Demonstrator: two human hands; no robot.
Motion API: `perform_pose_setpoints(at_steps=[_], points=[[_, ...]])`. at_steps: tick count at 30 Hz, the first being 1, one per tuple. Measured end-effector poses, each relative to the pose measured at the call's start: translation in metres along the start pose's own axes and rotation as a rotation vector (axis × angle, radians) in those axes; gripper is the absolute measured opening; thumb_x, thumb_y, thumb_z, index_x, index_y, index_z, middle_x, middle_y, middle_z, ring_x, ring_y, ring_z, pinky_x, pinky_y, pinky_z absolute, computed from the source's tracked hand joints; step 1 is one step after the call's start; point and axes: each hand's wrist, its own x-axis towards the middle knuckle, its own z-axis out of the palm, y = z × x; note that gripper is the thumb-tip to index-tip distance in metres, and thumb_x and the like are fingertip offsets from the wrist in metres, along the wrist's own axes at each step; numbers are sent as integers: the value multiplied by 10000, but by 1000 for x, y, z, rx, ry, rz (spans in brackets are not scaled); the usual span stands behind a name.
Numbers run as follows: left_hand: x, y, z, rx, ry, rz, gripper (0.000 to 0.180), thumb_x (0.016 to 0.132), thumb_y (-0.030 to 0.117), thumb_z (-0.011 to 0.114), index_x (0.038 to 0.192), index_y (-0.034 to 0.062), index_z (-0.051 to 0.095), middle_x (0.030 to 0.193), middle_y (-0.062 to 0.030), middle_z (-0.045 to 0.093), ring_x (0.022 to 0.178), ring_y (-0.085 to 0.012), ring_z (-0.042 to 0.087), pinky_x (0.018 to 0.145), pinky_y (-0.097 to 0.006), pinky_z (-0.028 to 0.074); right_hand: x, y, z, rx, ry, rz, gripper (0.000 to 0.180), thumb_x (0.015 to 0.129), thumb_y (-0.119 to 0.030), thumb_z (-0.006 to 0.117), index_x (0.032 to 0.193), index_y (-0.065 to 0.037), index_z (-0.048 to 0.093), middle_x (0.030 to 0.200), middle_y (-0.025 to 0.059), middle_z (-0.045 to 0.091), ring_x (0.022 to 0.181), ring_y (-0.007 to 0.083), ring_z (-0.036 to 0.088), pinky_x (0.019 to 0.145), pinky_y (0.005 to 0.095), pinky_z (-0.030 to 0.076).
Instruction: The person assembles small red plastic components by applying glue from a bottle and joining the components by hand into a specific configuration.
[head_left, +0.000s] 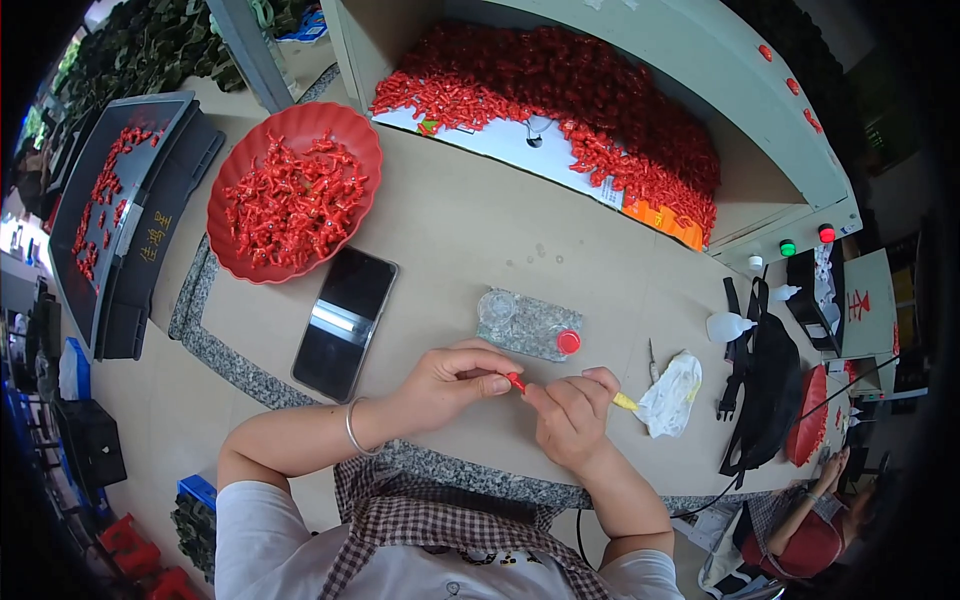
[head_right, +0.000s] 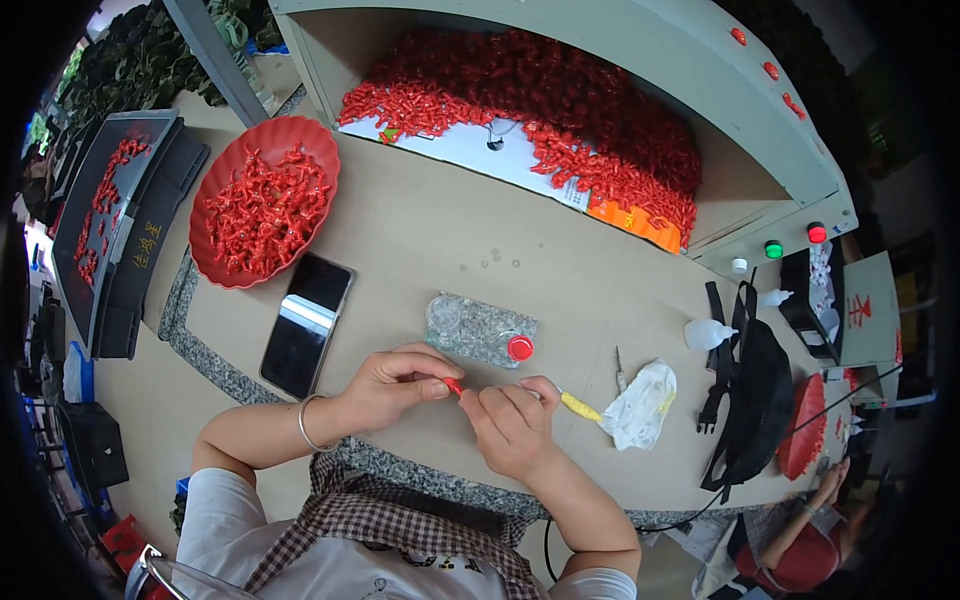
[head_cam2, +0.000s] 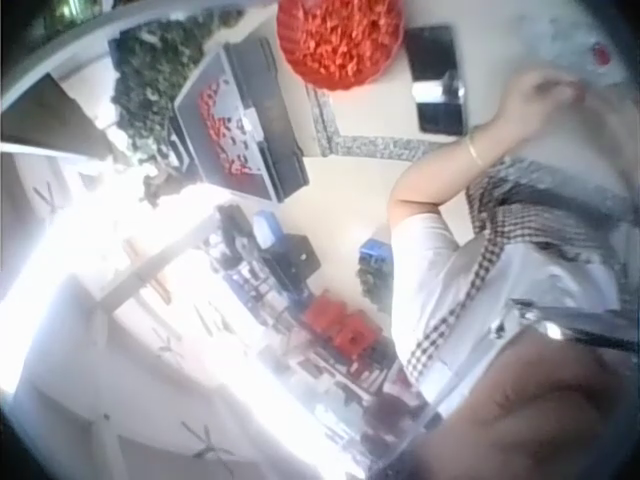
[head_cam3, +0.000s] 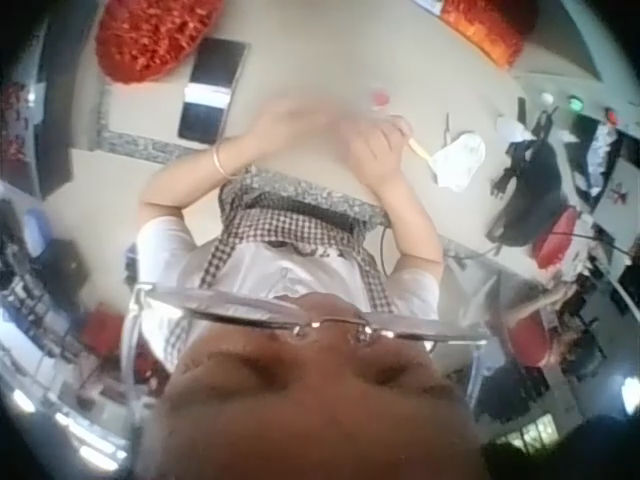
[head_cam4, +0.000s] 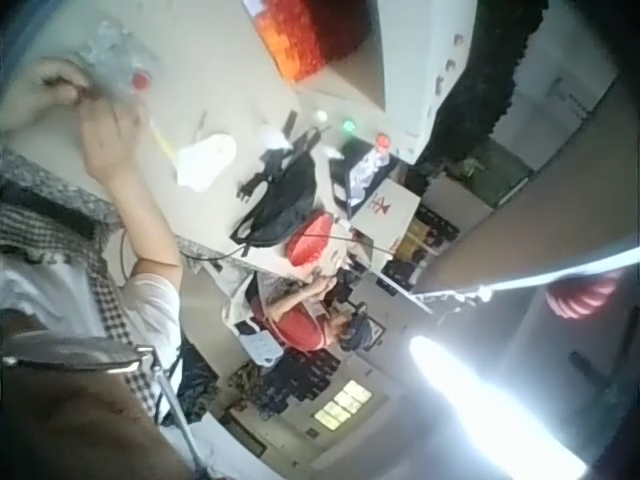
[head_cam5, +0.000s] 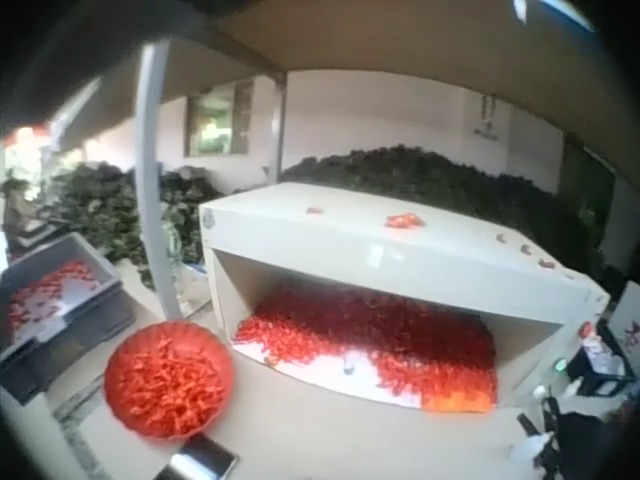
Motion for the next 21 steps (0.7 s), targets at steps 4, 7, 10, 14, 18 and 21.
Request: perform_pose_setpoints(at_steps=[4, 7, 10, 14, 18, 21], points=[[0, -1, -1, -11, -2, -3, 185, 838, 29, 580, 1018, 18, 617, 1003, -56, 554, 911, -119, 565, 796, -225, 464, 5, -1, 0, 30, -6, 18, 186, 657, -54, 655, 829, -106, 607, 831, 6, 485, 776, 183, 454, 721, 369, 359], [0, 0, -2, -11, -6, -9, 183, 839, 31, 579, 1018, 19, 617, 1001, -54, 554, 908, -115, 563, 793, -223, 462, 7, 0, 0, 54, -5, 19, 191, 650, -50, 659, 826, -103, 606, 832, 13, 487, 762, 193, 458, 698, 367, 364], [-1, 3, -1, 5, -15, -8, 185, 839, 31, 579, 1021, 18, 615, 1002, -54, 553, 907, -113, 562, 793, -222, 461, 8, 2, 0, 92, 10, 25, 196, 642, -45, 669, 818, -104, 603, 816, 17, 486, 740, 200, 460, 672, 360, 365], [-1, 2, 0, -23, -26, 16, 189, 847, 20, 563, 1031, 11, 604, 1031, -61, 537, 925, -117, 555, 795, -224, 463, 10, 4, 1, 155, 59, 62, 200, 633, -54, 690, 806, -103, 601, 798, 19, 486, 721, 200, 460, 647, 350, 362], [1, 2, 1, -41, -35, 85, 185, 852, 11, 550, 1031, 10, 598, 1061, -71, 522, 947, -129, 548, 801, -233, 463, 13, 10, 0, 242, 66, 98, 202, 642, -85, 711, 809, -100, 598, 788, 24, 490, 713, 201, 459, 626, 330, 360], [1, 3, 2, 10, -26, 197, 181, 849, 6, 552, 1023, 15, 599, 1075, -77, 516, 964, -136, 541, 811, -241, 463, 13, 11, -2, 285, 60, 128, 218, 655, -95, 715, 835, -92, 593, 805, 31, 509, 716, 206, 463, 620, 325, 364]])
